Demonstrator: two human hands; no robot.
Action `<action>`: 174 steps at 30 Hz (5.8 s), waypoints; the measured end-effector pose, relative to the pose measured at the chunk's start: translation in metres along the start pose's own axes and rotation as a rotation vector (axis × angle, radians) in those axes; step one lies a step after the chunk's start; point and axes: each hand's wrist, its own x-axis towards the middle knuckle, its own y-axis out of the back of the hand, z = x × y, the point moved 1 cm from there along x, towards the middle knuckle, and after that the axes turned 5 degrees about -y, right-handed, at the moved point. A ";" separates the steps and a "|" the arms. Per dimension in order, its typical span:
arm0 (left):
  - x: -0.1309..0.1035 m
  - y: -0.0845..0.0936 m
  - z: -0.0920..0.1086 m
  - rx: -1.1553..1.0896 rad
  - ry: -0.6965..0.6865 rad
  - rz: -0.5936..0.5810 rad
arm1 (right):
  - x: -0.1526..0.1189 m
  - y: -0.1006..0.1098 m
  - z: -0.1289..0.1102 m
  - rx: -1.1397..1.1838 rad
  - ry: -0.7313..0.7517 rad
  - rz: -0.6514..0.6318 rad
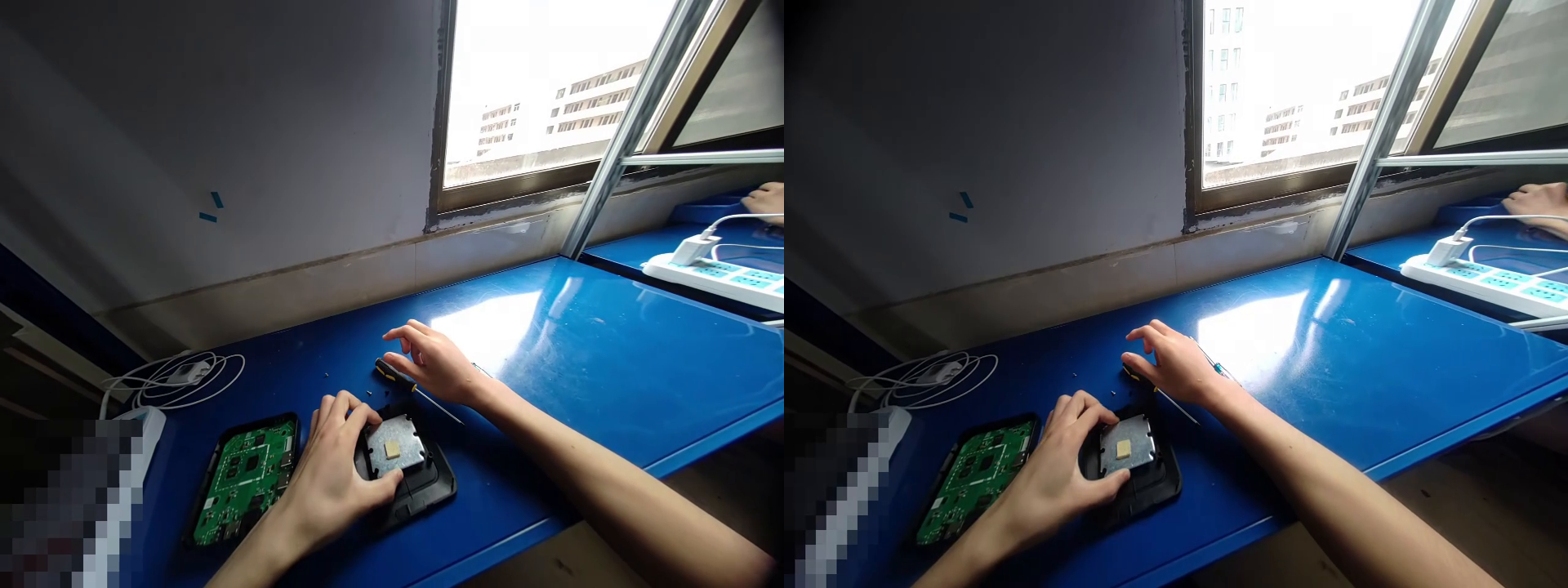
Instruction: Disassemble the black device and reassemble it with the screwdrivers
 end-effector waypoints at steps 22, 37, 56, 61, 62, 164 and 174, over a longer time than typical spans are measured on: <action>0.001 0.007 0.012 -0.097 0.207 -0.186 | 0.000 -0.007 -0.008 -0.176 -0.231 -0.227; 0.001 0.011 0.009 -0.160 0.206 -0.213 | 0.001 -0.011 -0.012 -0.118 -0.211 -0.214; 0.002 0.013 0.011 -0.172 0.220 -0.225 | 0.007 0.019 -0.012 0.133 -0.179 0.375; 0.001 0.016 0.009 -0.178 0.227 -0.230 | 0.004 0.022 -0.012 0.204 -0.085 0.482; 0.000 0.017 0.008 -0.178 0.227 -0.226 | 0.004 0.021 -0.013 0.211 -0.081 0.483; -0.007 0.005 -0.006 0.074 -0.075 -0.137 | 0.005 0.015 -0.026 0.720 -0.337 0.220; -0.007 0.004 -0.003 0.136 -0.110 -0.111 | 0.005 0.016 -0.026 0.676 -0.333 0.244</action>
